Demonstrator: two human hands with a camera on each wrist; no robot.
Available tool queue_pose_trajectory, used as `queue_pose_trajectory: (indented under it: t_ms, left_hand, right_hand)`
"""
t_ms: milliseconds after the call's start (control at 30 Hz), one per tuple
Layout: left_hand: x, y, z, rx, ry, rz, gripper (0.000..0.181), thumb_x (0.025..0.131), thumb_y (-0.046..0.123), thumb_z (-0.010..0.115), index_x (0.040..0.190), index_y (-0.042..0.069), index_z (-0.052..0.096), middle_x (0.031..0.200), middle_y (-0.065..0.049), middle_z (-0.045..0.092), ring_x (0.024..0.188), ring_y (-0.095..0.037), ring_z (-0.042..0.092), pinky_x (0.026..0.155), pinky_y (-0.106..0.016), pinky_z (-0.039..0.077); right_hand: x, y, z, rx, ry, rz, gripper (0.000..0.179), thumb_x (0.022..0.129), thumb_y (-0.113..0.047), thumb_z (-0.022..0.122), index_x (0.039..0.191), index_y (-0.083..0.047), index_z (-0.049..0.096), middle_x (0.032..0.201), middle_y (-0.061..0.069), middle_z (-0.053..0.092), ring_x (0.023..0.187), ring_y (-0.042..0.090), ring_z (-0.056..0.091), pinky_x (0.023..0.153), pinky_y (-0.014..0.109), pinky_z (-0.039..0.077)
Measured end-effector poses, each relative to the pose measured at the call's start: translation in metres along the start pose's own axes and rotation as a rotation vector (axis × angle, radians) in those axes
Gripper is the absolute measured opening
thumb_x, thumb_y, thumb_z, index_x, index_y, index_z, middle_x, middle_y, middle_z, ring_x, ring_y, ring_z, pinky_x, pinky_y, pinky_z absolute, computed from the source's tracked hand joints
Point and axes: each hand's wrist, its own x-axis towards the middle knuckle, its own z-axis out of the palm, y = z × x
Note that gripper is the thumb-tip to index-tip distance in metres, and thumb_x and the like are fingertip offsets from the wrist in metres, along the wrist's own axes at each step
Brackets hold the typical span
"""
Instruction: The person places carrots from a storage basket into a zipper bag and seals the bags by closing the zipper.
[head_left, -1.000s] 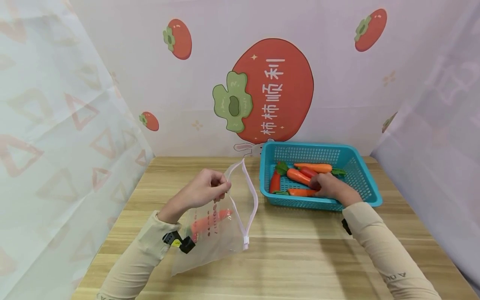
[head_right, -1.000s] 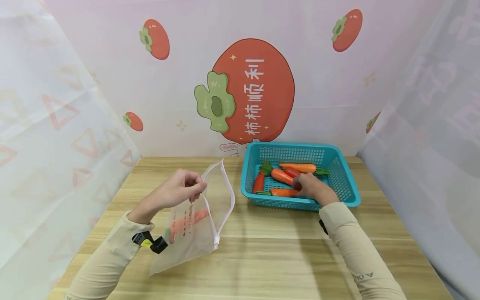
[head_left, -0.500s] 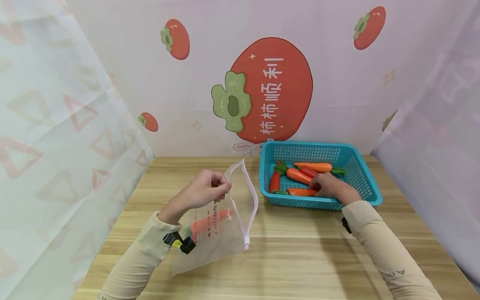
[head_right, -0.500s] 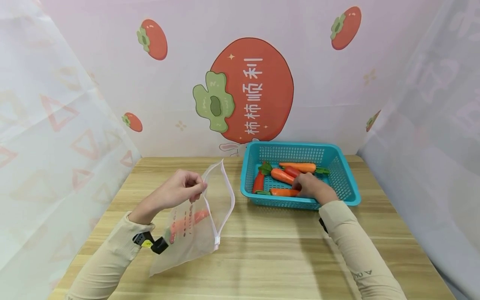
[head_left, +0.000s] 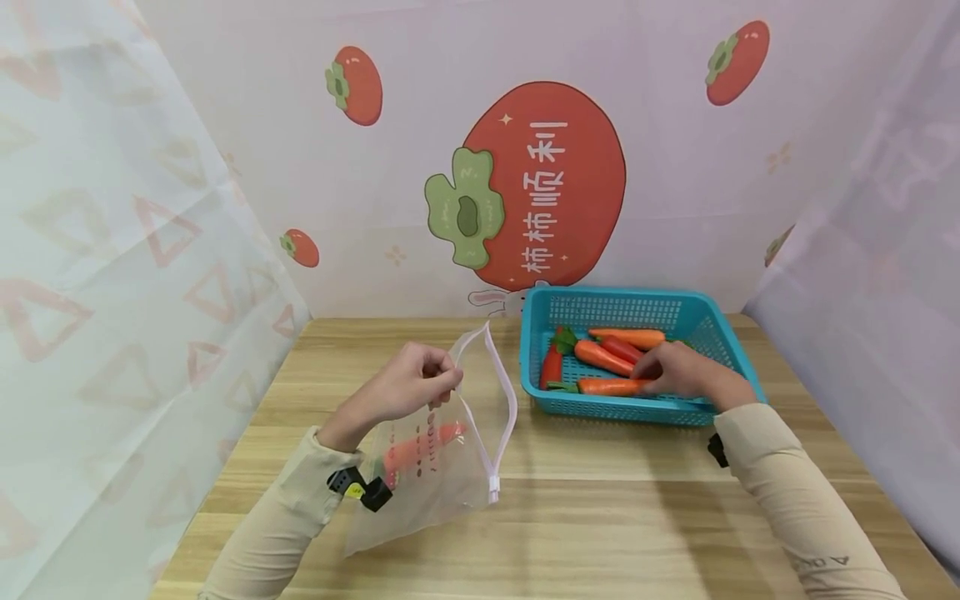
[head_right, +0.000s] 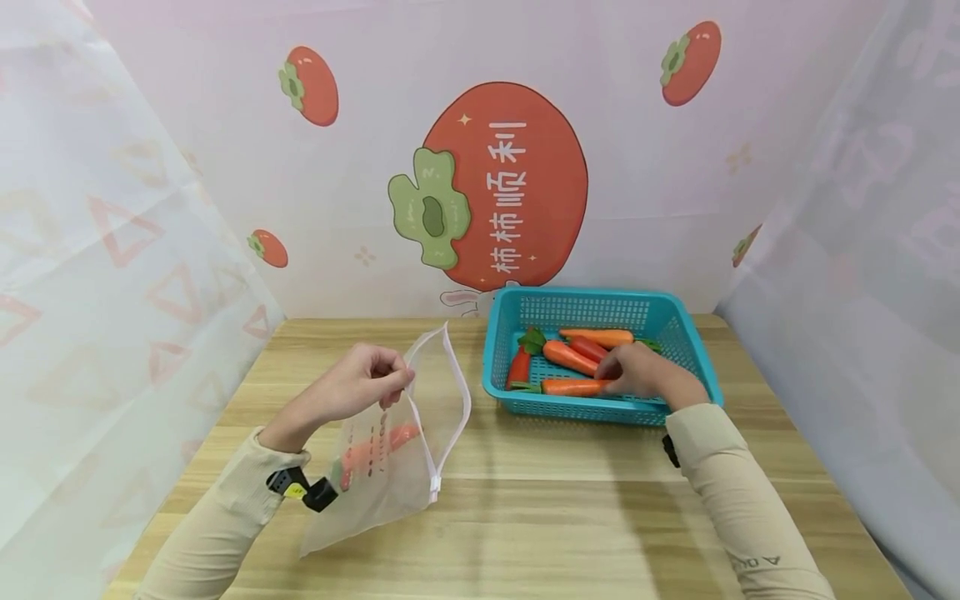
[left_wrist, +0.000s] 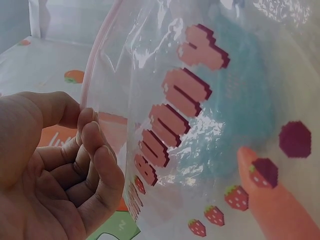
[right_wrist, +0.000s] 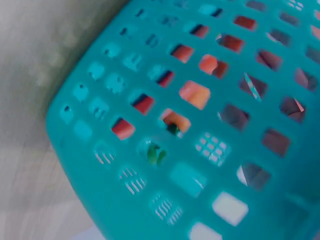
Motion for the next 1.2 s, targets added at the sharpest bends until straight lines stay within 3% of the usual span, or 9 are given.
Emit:
queue_pose_trajectory:
  t_ms: [133, 400, 633, 733, 933, 1100, 1200]
  left_hand:
    - [0.001, 0.0, 0.0, -0.005, 0.002, 0.002, 0.025, 0.102, 0.01, 0.06, 0.083, -0.004, 0.065, 0.066, 0.0, 0.057, 0.058, -0.012, 0.055, 0.055, -0.026, 0.056]
    - [0.002, -0.002, 0.001, -0.001, -0.007, 0.02, 0.024, 0.102, 0.008, 0.06, 0.083, -0.004, 0.065, 0.066, 0.0, 0.059, 0.056, -0.011, 0.056, 0.054, -0.026, 0.055]
    - [0.003, -0.001, 0.002, 0.004, -0.007, 0.019, 0.025, 0.102, 0.008, 0.059, 0.079, 0.002, 0.065, 0.065, 0.0, 0.058, 0.056, -0.013, 0.056, 0.054, -0.026, 0.055]
    - [0.003, -0.002, 0.001, 0.001, -0.005, 0.017, 0.024, 0.102, 0.008, 0.06, 0.079, 0.002, 0.065, 0.065, 0.0, 0.058, 0.056, -0.013, 0.055, 0.054, -0.027, 0.056]
    - [0.004, -0.002, 0.002, 0.004, -0.006, 0.012, 0.024, 0.102, 0.009, 0.06, 0.08, 0.002, 0.066, 0.065, -0.001, 0.058, 0.057, -0.013, 0.055, 0.054, -0.027, 0.056]
    - [0.005, -0.001, 0.003, 0.006, -0.006, 0.006, 0.024, 0.102, 0.009, 0.06, 0.08, 0.002, 0.066, 0.066, -0.001, 0.058, 0.057, -0.014, 0.055, 0.054, -0.027, 0.055]
    - [0.005, -0.001, 0.003, 0.007, -0.005, 0.003, 0.024, 0.102, 0.009, 0.06, 0.08, 0.002, 0.066, 0.066, 0.0, 0.058, 0.057, -0.014, 0.055, 0.054, -0.027, 0.055]
  right_hand:
    - [-0.008, 0.0, -0.005, 0.035, 0.074, -0.039, 0.027, 0.09, -0.03, 0.085, 0.113, -0.016, 0.082, 0.11, 0.003, 0.073, 0.102, 0.023, 0.057, 0.077, 0.031, 0.055]
    - [-0.011, 0.004, -0.006, 0.17, 0.178, -0.026, 0.028, 0.091, -0.029, 0.084, 0.114, -0.013, 0.082, 0.102, 0.003, 0.075, 0.087, 0.019, 0.056, 0.066, 0.026, 0.051]
    - [-0.014, 0.001, -0.006, 0.282, 0.269, -0.042, 0.025, 0.09, -0.03, 0.085, 0.11, -0.015, 0.083, 0.079, 0.002, 0.074, 0.057, 0.02, 0.053, 0.051, 0.027, 0.043]
    - [-0.016, -0.002, -0.008, 0.303, 0.29, -0.043, 0.023, 0.09, -0.03, 0.085, 0.109, -0.017, 0.083, 0.078, 0.001, 0.075, 0.052, 0.024, 0.053, 0.049, 0.028, 0.043]
    - [-0.021, -0.006, -0.013, 0.356, 0.307, -0.044, 0.02, 0.092, -0.027, 0.083, 0.109, -0.016, 0.083, 0.094, 0.013, 0.079, 0.057, 0.032, 0.06, 0.051, 0.031, 0.05]
    - [-0.025, -0.009, -0.017, 0.348, 0.353, -0.07, 0.02, 0.093, -0.024, 0.083, 0.11, -0.014, 0.083, 0.101, 0.009, 0.081, 0.073, 0.021, 0.064, 0.057, 0.031, 0.053]
    - [-0.027, -0.012, -0.019, 0.341, 0.382, -0.089, 0.023, 0.092, -0.022, 0.083, 0.113, -0.011, 0.083, 0.101, 0.009, 0.082, 0.075, 0.019, 0.063, 0.055, 0.028, 0.05]
